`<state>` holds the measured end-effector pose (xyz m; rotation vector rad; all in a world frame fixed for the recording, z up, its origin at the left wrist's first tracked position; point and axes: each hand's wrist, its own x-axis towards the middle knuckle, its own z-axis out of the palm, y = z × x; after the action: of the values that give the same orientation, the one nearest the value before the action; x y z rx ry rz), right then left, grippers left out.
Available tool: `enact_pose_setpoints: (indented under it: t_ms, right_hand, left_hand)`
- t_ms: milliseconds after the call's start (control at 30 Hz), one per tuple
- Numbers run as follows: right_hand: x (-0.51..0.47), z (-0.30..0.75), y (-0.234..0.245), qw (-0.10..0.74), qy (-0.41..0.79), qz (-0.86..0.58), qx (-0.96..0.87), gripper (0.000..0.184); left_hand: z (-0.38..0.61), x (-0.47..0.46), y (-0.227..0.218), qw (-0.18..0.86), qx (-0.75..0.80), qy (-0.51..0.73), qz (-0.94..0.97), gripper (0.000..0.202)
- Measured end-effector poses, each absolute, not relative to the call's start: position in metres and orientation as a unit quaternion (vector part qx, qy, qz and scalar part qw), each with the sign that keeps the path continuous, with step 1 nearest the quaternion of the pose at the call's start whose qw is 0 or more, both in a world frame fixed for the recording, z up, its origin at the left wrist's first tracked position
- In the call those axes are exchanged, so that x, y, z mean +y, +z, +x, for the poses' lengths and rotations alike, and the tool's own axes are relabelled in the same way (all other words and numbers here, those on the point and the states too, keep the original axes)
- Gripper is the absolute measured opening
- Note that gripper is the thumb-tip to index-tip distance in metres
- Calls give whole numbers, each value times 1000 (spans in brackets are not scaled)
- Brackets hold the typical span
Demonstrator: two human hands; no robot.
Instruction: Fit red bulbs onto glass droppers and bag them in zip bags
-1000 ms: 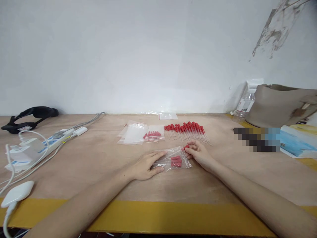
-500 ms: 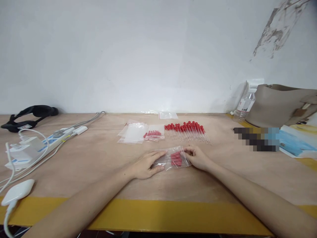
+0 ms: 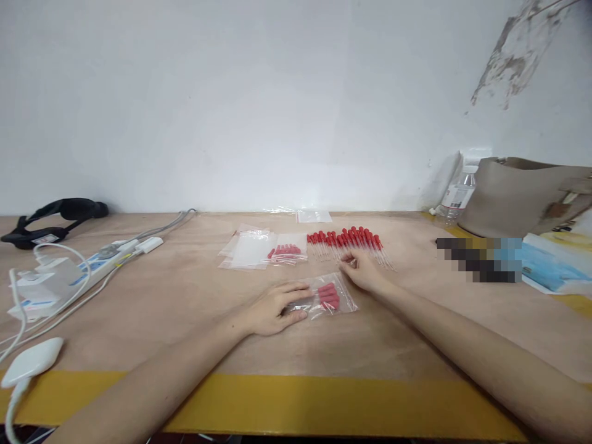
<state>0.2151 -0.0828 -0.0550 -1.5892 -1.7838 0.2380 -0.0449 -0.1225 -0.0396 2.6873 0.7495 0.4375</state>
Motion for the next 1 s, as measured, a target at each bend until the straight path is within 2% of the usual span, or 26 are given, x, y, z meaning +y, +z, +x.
enact_pose_setpoints:
  t_ms: [100,300,533,733,1000]
  right_hand:
    - [-59,210,-43,318,41,-651,-688,16]
    - [-25,182,-41,262,55,-704,-658,19]
    - [-6,165,-38,243,79,-766,-590,30]
    - [3,166,-35,256,109,-778,-563,34]
    - [-8,178,-41,335,122,-728,-586,20]
  left_hand:
    - [-45,-123,-38,155,264,150,940,44]
    - [-44,-125,-35,157,263,145,941,44]
    - [-44,-125,-35,159,258,146,942,43]
    - [-44,-125,-35,164,253,150,942,43]
    - [-45,-125,-36,169,259,153,939,43]
